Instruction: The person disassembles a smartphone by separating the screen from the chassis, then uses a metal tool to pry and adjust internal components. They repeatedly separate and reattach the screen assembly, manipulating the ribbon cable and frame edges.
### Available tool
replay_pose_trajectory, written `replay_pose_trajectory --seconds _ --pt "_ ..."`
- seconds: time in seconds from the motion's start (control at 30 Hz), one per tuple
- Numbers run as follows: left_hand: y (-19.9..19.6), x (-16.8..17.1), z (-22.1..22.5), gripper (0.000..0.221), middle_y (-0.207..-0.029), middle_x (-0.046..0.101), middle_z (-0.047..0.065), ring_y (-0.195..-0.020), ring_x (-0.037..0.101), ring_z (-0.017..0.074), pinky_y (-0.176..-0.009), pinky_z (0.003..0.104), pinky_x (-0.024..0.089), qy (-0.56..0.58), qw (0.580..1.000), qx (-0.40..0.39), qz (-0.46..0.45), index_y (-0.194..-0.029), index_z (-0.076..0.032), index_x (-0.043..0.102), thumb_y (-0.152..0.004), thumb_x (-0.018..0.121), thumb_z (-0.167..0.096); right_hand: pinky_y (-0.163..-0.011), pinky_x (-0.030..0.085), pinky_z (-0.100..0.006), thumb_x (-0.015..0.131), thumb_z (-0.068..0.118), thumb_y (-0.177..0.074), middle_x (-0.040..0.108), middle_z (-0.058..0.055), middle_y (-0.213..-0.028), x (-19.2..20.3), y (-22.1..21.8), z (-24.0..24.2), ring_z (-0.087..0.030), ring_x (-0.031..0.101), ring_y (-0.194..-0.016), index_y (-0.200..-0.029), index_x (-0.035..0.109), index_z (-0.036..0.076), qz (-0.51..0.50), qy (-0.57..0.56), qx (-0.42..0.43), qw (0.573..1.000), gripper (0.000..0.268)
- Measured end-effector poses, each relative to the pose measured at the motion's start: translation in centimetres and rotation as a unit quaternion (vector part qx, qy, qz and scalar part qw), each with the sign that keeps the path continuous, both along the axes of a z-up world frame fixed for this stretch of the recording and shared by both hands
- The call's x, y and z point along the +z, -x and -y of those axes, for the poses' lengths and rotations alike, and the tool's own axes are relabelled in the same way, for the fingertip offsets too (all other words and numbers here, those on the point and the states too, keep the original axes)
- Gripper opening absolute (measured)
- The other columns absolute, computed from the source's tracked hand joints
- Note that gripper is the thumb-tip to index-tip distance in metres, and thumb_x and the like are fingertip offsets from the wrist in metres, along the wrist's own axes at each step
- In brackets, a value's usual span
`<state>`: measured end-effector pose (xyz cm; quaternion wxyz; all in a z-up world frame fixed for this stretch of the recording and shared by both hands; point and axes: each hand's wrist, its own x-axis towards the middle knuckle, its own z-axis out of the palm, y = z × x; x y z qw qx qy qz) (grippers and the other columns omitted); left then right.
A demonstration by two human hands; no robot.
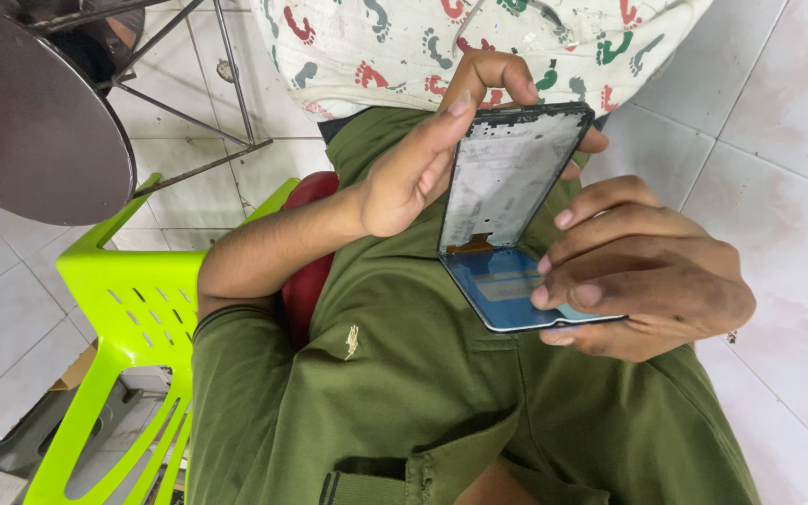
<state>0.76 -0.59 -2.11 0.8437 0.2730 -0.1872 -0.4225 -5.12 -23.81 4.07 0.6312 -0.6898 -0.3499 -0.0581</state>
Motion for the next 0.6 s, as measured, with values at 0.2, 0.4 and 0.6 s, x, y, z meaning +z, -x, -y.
replay_pose_trajectory --seconds 0.2,0.4,0.6 --pt "-0.2 -0.5 0.0 0.039 -0.155 0.045 0.033 -0.136 0.052 0.0275 -0.117 0.042 0.044 0.012 1.0 -0.001 0.001 -0.139 -0.02 0.031 -0.119 0.024 -0.053 -0.095 0.056 -0.048 0.082 0.021 -0.087 0.076 -0.014 -0.089 -2.3 1.7 0.3 -0.029 0.078 -0.089 -0.105 0.065 0.003 -0.083 -0.059 -0.001 0.995 0.031" --pt "-0.1 -1.2 0.0 0.041 -0.155 0.044 0.033 -0.133 0.055 0.0286 -0.115 0.043 0.047 0.012 1.0 -0.008 0.016 -0.14 -0.021 0.029 -0.118 0.021 -0.055 -0.088 0.062 -0.046 0.076 0.023 -0.093 0.077 -0.014 -0.089 -3.0 3.5 -0.5 -0.026 0.081 -0.086 -0.1 0.066 0.005 -0.114 -0.065 -0.061 0.99 0.022" --pt "0.2 -1.3 0.2 0.045 -0.157 0.039 0.024 -0.141 0.05 0.0256 -0.12 0.041 0.046 0.027 0.999 0.029 -0.022 -0.153 -0.026 0.024 -0.119 0.021 -0.056 -0.086 0.06 -0.049 0.07 0.027 -0.097 0.073 -0.018 -0.09 -3.0 2.4 -0.4 -0.029 0.077 -0.088 -0.103 0.062 0.001 -0.079 -0.082 -0.04 0.993 0.028"
